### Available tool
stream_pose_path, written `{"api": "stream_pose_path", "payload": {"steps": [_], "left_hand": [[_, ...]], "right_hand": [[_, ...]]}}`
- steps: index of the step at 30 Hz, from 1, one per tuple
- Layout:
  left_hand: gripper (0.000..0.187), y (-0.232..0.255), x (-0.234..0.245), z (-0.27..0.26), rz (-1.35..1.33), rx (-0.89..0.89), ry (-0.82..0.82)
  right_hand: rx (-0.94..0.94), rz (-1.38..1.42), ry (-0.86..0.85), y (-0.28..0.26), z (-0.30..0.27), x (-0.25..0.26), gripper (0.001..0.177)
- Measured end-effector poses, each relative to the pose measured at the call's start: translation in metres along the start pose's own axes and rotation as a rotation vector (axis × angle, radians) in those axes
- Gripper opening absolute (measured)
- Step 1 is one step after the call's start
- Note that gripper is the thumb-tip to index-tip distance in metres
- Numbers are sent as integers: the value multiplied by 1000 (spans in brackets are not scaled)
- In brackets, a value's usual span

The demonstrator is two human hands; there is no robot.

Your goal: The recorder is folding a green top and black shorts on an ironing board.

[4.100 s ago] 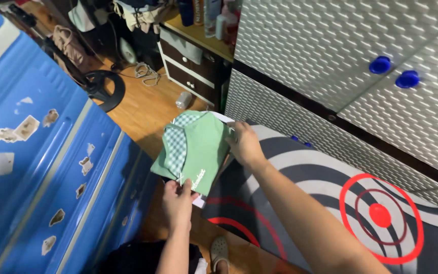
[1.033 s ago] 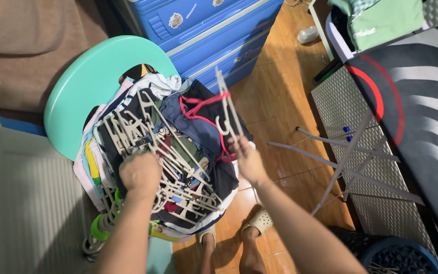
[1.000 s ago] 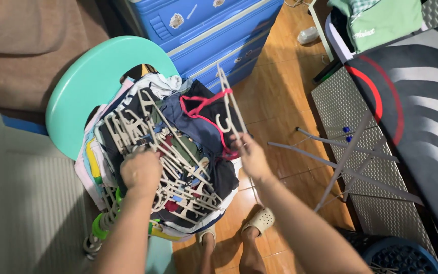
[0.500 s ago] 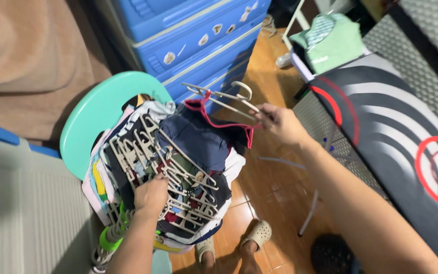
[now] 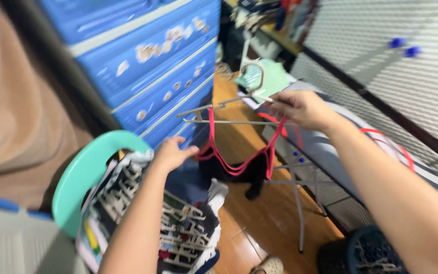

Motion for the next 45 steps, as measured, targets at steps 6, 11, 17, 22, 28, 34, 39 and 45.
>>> {"api": "stream_pose_path", "payload": {"steps": [6,11,17,22,28,34,39,45], "left_hand": [[72,140,-44,19,-524,-534,-199],[54,278,-17,14,-1363,-560,-529],[33,418,1,2,-623,-847,-380],[26,523,-32,18,-159,-1002,-334],[17,608,-53,36,-184,-1021,-417],[31,644,-90,70,-158,-892,-1134],[38,665,-92,85,-70,-801,-1301],[28,717,-129,157,-76,-1108,-1073]], "right_hand": [[-216,112,173,-14,-91,103,24],[-287,49,326,-2,-173,163,26],[-432,-71,454,18,-245,232,24],[-379,-124,539,40,-284,293,22],[-954,-467,183,85,-336,330,25],[-694,241,275,145,-359,337,18],[-710,525,156,147,-348,336,10],[-591,201,459,188,-343,367,15]]}}
Point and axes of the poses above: each hand's wrist, its own z-axis towards the middle knuckle, its own x-axis out of the back of the hand, y = z × x, the point moved 2 cm from there along z, towards the middle knuckle, and after that the axes turned 9 degrees about -y, right-handed, at the moved point
